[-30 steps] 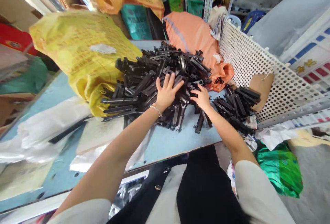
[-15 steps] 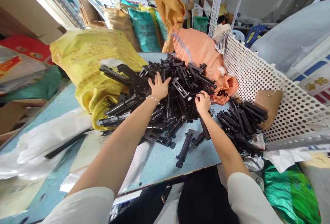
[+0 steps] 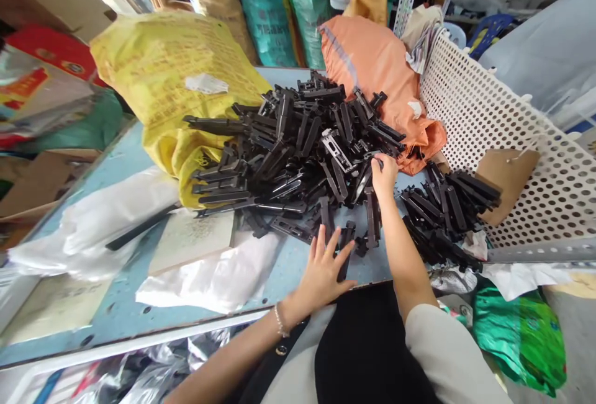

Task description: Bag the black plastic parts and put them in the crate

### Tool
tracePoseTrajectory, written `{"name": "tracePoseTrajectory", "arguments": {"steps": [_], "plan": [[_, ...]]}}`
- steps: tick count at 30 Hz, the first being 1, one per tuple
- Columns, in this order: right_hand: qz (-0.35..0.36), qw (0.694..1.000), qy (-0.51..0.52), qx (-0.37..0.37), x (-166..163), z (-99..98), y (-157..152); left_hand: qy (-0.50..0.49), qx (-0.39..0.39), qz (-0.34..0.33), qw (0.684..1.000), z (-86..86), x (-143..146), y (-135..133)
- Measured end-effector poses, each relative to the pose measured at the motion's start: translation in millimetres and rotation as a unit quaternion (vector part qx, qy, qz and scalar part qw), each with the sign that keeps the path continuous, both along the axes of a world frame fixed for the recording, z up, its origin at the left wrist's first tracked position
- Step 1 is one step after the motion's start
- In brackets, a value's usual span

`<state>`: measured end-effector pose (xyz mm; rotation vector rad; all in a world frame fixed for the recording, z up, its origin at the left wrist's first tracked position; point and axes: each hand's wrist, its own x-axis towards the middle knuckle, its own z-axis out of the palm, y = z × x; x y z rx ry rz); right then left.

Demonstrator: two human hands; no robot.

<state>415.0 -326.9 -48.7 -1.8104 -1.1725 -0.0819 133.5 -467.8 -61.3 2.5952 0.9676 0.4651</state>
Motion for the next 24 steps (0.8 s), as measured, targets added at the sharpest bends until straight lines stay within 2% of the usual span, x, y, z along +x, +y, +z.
{"name": "tracePoseTrajectory", "arguments": {"steps": [2,4,8,11,13,16,19,21,22,24], "plan": [[0.036,0.997,-0.026,-0.059,-2,2.0,-25,0.023,-0.008,0.036,0.999,-12.6,2,-25],[0.052,0.987,-0.066,-0.140,-11,3.5,-61,0.046,-0.009,0.072,0.996,-15.8,4,-32],[0.053,0.953,-0.132,-0.269,-51,-2.2,-144,0.104,0.002,0.093,0.990,-8.9,3,-26],[0.064,0.939,-0.127,-0.314,-81,-13.5,-181,0.120,0.006,0.091,0.989,-4.8,8,-19],[0.064,0.933,-0.105,-0.337,-92,-18.7,-188,0.125,0.007,0.084,0.989,-3.2,12,-13],[0.072,0.923,-0.082,-0.369,-93,-18.2,-185,0.121,-0.019,0.075,0.990,1.1,11,1],[0.074,0.921,-0.052,-0.378,-79,-14.1,-182,0.028,-0.120,0.052,0.991,11.4,-9,19],[0.066,0.922,-0.032,-0.379,-69,-14.6,-183,-0.056,-0.194,0.031,0.979,23.4,-29,33],[0.061,0.922,-0.029,-0.380,-65,-16.4,-184,-0.090,-0.213,0.022,0.973,31.0,-38,41],[0.054,0.925,-0.034,-0.375,-61,-22.3,-184,-0.138,-0.198,0.022,0.970,48.6,-52,62]]}}
